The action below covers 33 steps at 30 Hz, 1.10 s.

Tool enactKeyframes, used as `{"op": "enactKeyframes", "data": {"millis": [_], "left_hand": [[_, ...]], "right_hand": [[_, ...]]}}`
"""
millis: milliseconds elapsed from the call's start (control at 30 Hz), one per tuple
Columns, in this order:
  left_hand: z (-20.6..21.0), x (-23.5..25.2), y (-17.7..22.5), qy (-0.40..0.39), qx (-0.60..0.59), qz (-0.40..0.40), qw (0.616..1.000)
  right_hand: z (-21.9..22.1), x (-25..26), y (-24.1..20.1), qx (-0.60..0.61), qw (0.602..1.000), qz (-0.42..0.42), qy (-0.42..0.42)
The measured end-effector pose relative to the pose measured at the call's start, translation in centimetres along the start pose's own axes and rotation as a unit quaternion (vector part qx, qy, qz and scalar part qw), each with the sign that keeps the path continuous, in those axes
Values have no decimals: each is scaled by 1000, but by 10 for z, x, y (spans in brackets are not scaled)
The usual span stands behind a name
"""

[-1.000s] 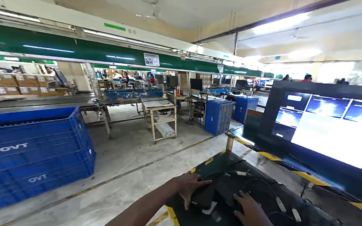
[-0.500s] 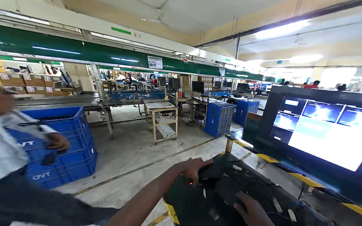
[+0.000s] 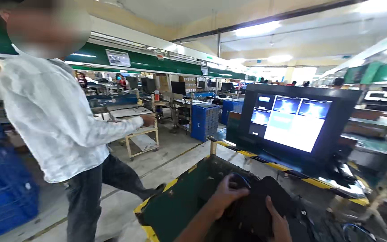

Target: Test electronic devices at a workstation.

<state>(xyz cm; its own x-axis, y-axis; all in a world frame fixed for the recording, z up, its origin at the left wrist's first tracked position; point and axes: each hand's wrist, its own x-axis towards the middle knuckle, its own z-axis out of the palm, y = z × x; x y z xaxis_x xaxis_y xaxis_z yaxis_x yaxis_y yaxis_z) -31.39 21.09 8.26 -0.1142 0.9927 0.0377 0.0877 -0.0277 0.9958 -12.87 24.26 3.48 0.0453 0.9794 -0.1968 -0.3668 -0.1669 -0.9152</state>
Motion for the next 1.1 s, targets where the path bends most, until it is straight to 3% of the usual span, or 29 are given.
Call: {"op": "enactKeyframes", "data": {"millis": [33,100,200,400,467,500,633,800,833,900,1000,1100], "left_hand": [[1,3,-9,20,-35,-33,999],[8,5,-24,-12,-69,-72,995],[27,8,-38,-10,-99,-72,992],[50,3,-58,127,44,-7,991],[51,3,-60,184,-28,-4,982],[50,3,-61,189,-72,2,979],[48,4,-62,88,-101,41,990],[63,8,-56,253,-246,15,935],[61,9,-59,241,-202,27,949],[54,10,-62,134,-90,55,985],[42,12,-61,-1,-124,44,991],[47,8,-56,27,-193,33,980]], "right_hand": [[-14,5,-1,15,1000,4,-18],[-33,9,0,17,999,2,-50],[-48,7,9,-34,996,-30,-78],[-52,-6,23,-34,995,-82,-54],[-50,-9,25,-21,995,-86,-44],[-49,-10,25,-17,996,-81,-42],[-55,-9,21,-60,990,-107,-64],[-51,-16,19,-86,976,-189,-71],[-51,-16,18,-85,976,-185,-79],[-58,-13,16,-101,972,-182,-112],[-69,-5,16,-104,968,-157,-166],[-71,-6,6,-124,966,-140,-177]]}}
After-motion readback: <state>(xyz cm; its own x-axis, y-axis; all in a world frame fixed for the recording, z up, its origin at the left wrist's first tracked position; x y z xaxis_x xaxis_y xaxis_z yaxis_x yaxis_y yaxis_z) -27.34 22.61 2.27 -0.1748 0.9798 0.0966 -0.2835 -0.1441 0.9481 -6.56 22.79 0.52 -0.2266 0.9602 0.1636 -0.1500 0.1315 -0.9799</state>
